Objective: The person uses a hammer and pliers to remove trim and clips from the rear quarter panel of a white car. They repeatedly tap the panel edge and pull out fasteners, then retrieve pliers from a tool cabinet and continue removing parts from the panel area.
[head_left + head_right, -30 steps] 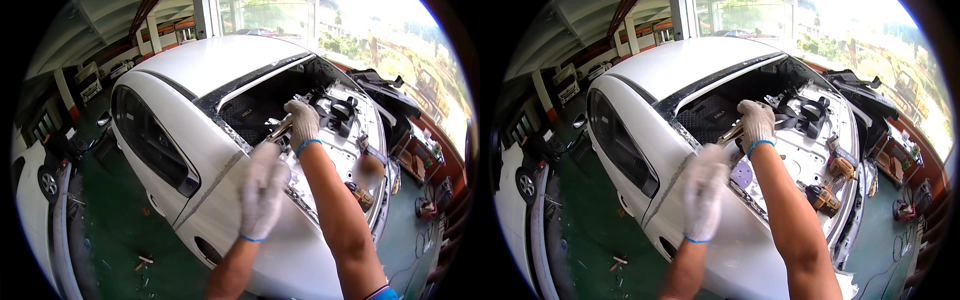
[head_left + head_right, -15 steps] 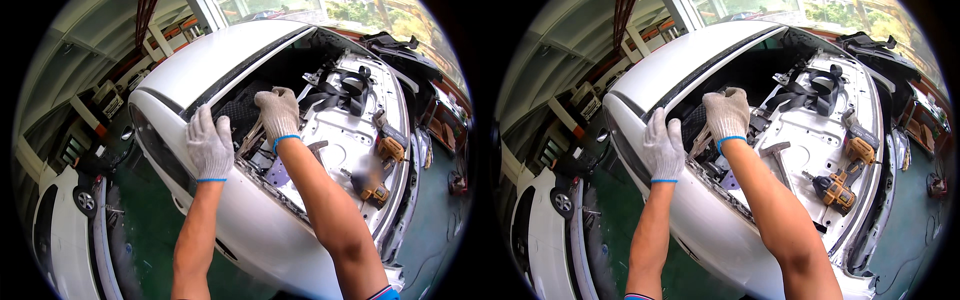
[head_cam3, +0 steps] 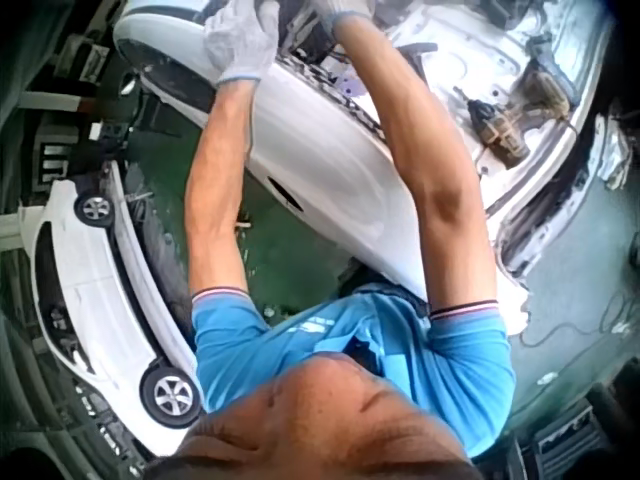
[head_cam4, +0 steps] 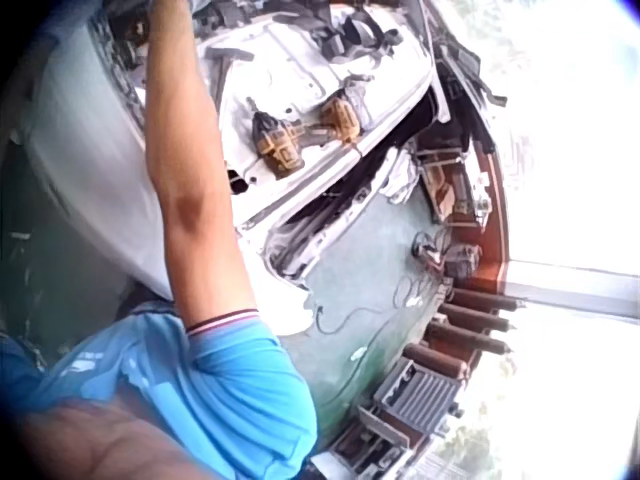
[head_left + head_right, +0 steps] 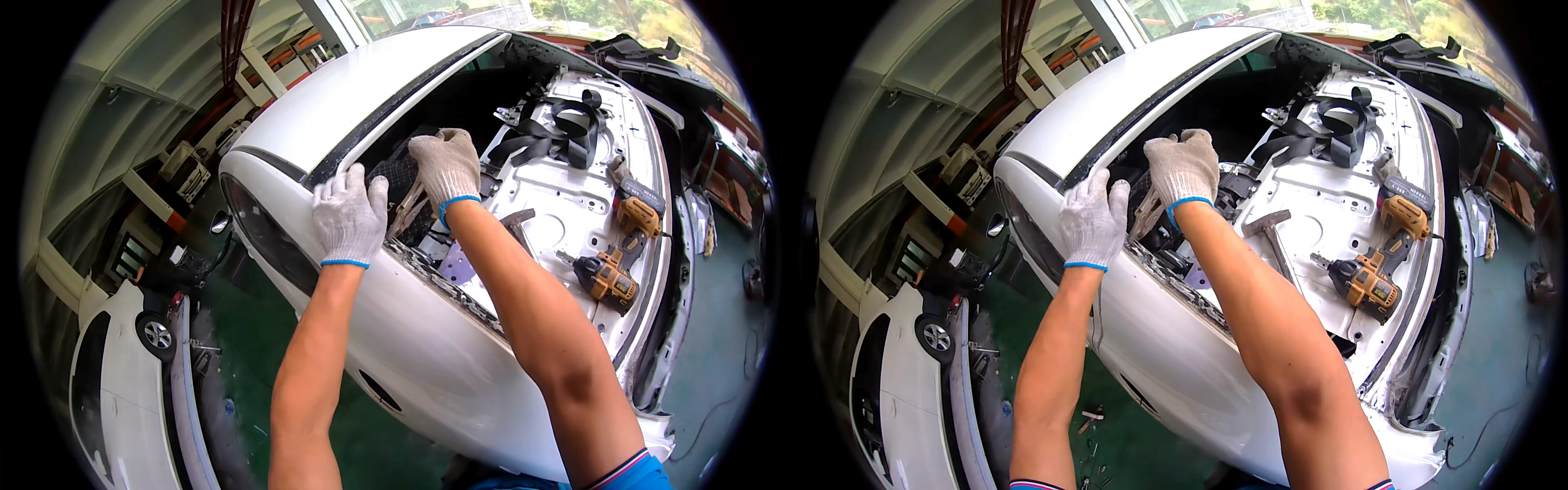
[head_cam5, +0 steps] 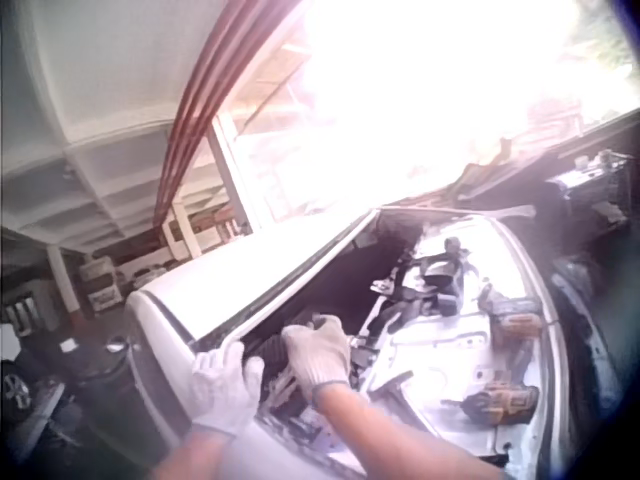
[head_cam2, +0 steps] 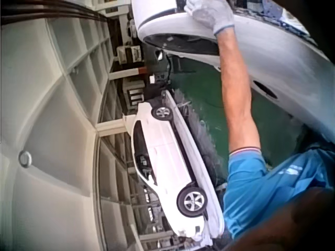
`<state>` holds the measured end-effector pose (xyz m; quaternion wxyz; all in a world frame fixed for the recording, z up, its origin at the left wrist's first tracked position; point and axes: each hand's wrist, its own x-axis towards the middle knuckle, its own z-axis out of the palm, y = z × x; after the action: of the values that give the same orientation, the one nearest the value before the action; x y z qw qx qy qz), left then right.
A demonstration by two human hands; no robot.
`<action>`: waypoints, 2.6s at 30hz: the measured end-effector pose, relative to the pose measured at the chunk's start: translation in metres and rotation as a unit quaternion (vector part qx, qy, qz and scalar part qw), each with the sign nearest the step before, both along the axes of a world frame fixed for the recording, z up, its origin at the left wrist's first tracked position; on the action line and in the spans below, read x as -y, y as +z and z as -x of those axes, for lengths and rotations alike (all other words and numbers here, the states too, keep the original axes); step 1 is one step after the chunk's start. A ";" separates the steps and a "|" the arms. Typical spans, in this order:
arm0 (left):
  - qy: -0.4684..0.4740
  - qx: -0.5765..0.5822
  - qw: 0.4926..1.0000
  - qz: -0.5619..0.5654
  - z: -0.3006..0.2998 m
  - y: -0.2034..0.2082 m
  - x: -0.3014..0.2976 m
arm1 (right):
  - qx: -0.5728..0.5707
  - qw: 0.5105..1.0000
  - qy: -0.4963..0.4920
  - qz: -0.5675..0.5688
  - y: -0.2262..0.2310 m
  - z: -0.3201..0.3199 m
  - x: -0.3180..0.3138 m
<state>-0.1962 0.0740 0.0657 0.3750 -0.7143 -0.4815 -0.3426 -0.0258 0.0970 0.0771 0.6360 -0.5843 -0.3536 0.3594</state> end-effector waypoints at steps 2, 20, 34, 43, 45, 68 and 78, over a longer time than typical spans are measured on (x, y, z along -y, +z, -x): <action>-0.011 -0.085 0.987 -0.137 -0.003 0.037 0.012 | 0.004 1.000 -0.017 -0.009 0.002 0.001 0.004; -0.452 0.327 0.628 0.542 0.053 0.026 -0.036 | -0.039 0.986 0.061 -0.149 -0.013 0.010 -0.006; -0.413 0.120 0.588 0.685 -0.017 0.022 -0.082 | -0.084 0.983 0.052 -0.153 -0.004 0.020 0.003; -0.414 0.033 0.672 0.613 -0.020 0.027 -0.089 | 0.001 0.981 0.116 -0.157 -0.013 0.003 0.005; -0.403 0.008 0.680 0.612 -0.036 0.018 -0.091 | -0.097 0.981 0.117 -0.120 -0.007 -0.007 0.010; -0.398 -0.106 0.764 0.497 -0.055 0.016 -0.099 | -0.053 0.993 0.055 -0.089 -0.006 0.001 -0.015; -0.318 0.050 0.690 0.648 -0.043 0.032 -0.086 | -0.020 0.995 0.090 -0.029 0.017 -0.009 -0.007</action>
<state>-0.1533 0.1596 0.0977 -0.3368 -0.8722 -0.3457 -0.0794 -0.0166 0.1036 0.0940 0.6248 -0.5240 -0.4020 0.4164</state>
